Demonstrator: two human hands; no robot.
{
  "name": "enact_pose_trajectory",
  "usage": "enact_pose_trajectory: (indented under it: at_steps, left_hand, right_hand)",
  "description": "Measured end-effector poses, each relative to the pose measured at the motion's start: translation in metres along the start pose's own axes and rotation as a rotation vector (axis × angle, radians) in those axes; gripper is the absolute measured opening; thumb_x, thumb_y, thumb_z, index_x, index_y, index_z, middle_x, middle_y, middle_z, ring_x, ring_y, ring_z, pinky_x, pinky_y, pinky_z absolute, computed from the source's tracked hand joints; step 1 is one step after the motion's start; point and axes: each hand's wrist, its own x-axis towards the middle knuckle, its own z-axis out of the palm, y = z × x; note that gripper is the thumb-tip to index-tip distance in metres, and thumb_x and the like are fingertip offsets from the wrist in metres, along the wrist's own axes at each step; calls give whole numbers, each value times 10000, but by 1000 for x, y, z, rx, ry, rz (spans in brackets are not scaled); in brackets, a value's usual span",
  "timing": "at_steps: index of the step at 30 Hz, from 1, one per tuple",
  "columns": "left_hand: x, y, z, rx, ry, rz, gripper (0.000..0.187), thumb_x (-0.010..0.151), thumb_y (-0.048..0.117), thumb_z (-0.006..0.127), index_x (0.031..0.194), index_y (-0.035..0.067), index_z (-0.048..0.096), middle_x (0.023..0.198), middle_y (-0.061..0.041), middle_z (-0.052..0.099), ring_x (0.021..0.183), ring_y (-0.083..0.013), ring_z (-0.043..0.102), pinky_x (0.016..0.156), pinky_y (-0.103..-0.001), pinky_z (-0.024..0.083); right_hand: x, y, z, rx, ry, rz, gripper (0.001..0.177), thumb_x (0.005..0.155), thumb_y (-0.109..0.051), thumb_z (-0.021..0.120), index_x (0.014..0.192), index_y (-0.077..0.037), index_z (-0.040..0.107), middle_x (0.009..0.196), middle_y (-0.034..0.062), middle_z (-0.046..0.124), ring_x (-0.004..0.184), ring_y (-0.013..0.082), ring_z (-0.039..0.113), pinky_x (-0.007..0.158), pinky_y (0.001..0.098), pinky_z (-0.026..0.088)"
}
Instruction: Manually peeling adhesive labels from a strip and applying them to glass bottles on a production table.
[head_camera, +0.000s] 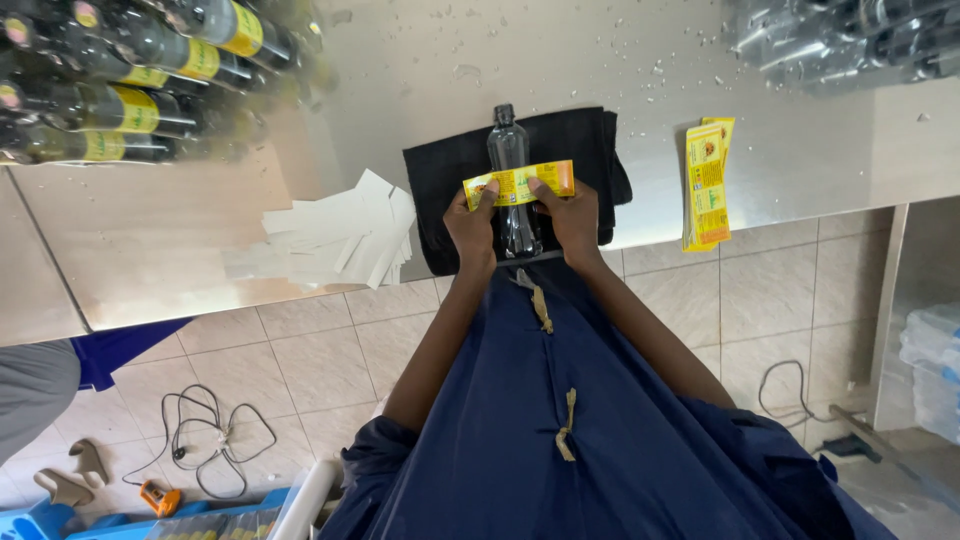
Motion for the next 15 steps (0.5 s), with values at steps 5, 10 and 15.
enact_pose_trajectory:
  at_steps: [5,10,15]
  left_hand:
    - [0,12,-4,-240,-27,-159,523,875,239,985,1245,-26,728,1075,-131,678,993,-218,684,903,-415,615]
    - [-38,75,6,-263,-137,-52,382,877,204,967,1114,-8,757,967,-129,715,886,-208,742,801,-360,645]
    - [-66,125,15,-196,-330,133,346,875,208,969,1082,14,772,1000,-130,764,920,-137,706,774,-319,622]
  right_hand:
    - [-17,-14,-2,86,-35,39,539,905,-352,974,1251,-8,746,1116,177,756,1068,271,758,930,458,663]
    - [-25,6,-36,-37,-447,-38,955,910,-571,867,1604,-19,514,1488,305,606,1394,472,580,1095,664,499]
    - [-31,-14,-36,-70,-561,-155,890,1004,-322,834,1692,-14,361,1634,314,469,1442,549,487,1076,710,489]
